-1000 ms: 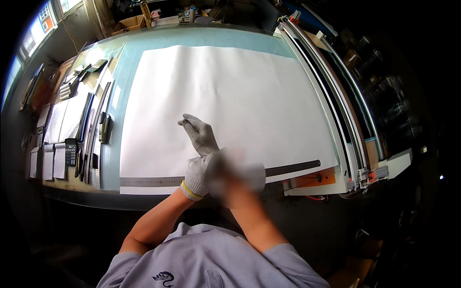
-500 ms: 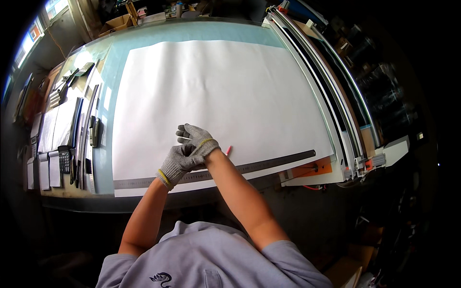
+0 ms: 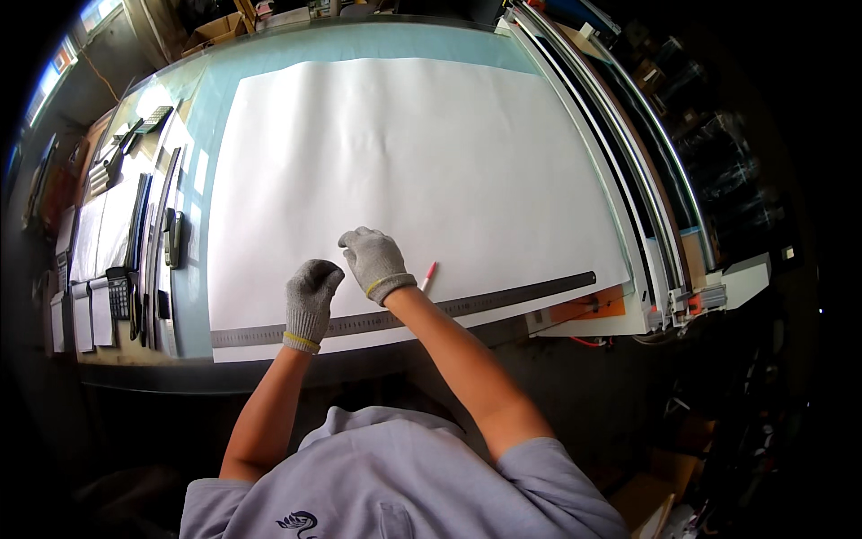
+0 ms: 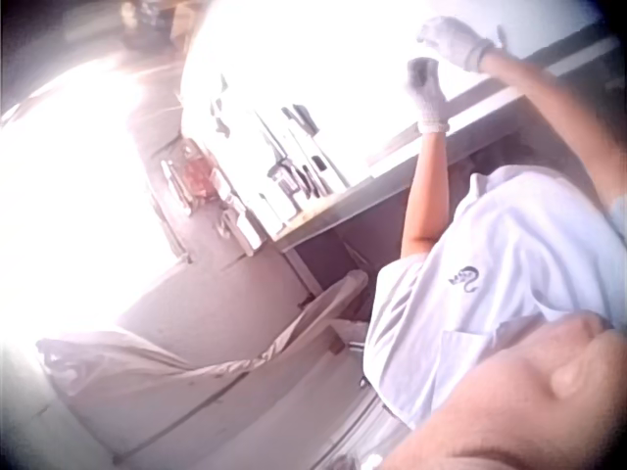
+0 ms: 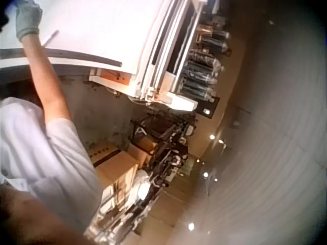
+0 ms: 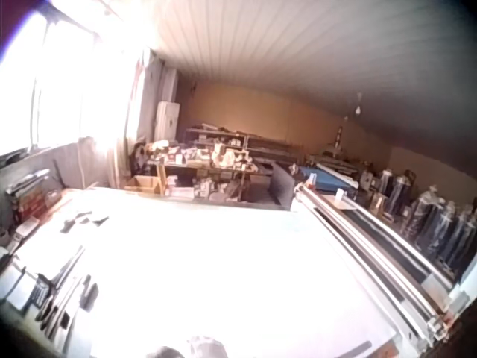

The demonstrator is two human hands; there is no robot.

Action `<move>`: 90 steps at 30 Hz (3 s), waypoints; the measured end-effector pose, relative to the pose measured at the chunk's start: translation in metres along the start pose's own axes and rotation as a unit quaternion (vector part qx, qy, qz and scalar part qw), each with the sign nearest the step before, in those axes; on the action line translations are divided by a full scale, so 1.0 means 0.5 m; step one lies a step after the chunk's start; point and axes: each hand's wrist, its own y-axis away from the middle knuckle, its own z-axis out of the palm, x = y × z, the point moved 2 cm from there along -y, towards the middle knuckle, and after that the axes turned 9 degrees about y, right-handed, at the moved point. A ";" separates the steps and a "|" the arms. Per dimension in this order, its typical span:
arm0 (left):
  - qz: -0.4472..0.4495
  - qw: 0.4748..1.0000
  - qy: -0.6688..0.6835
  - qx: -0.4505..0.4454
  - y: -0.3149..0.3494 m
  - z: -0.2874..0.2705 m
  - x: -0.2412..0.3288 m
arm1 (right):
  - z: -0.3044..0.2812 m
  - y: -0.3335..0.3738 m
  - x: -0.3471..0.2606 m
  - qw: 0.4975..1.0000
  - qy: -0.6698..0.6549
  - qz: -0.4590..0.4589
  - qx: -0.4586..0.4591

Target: The person measures and marks a large sheet of white paper on a workbench using a metal ruler and a red pen. They also reference a logbook and use a calculator on the desk before continuing to measure and mark the paper.

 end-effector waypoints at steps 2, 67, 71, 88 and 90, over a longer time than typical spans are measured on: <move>0.110 0.989 -0.077 -0.055 0.003 0.023 0.022 | 0.035 -0.004 0.015 0.943 0.302 -0.067 -0.125; 0.128 0.851 -0.496 0.119 0.243 -0.436 -0.283 | 0.212 0.388 0.180 0.966 0.099 0.043 0.236; 0.131 0.869 -0.463 0.113 0.258 -0.453 -0.284 | 0.230 0.366 0.137 0.970 0.119 0.049 0.205; 0.126 0.882 -0.427 0.156 0.248 -0.469 -0.312 | 0.246 0.382 0.179 0.972 0.106 0.115 0.176; 0.126 0.883 -0.425 0.155 0.248 -0.469 -0.314 | 0.244 0.383 0.182 0.971 0.118 0.117 0.170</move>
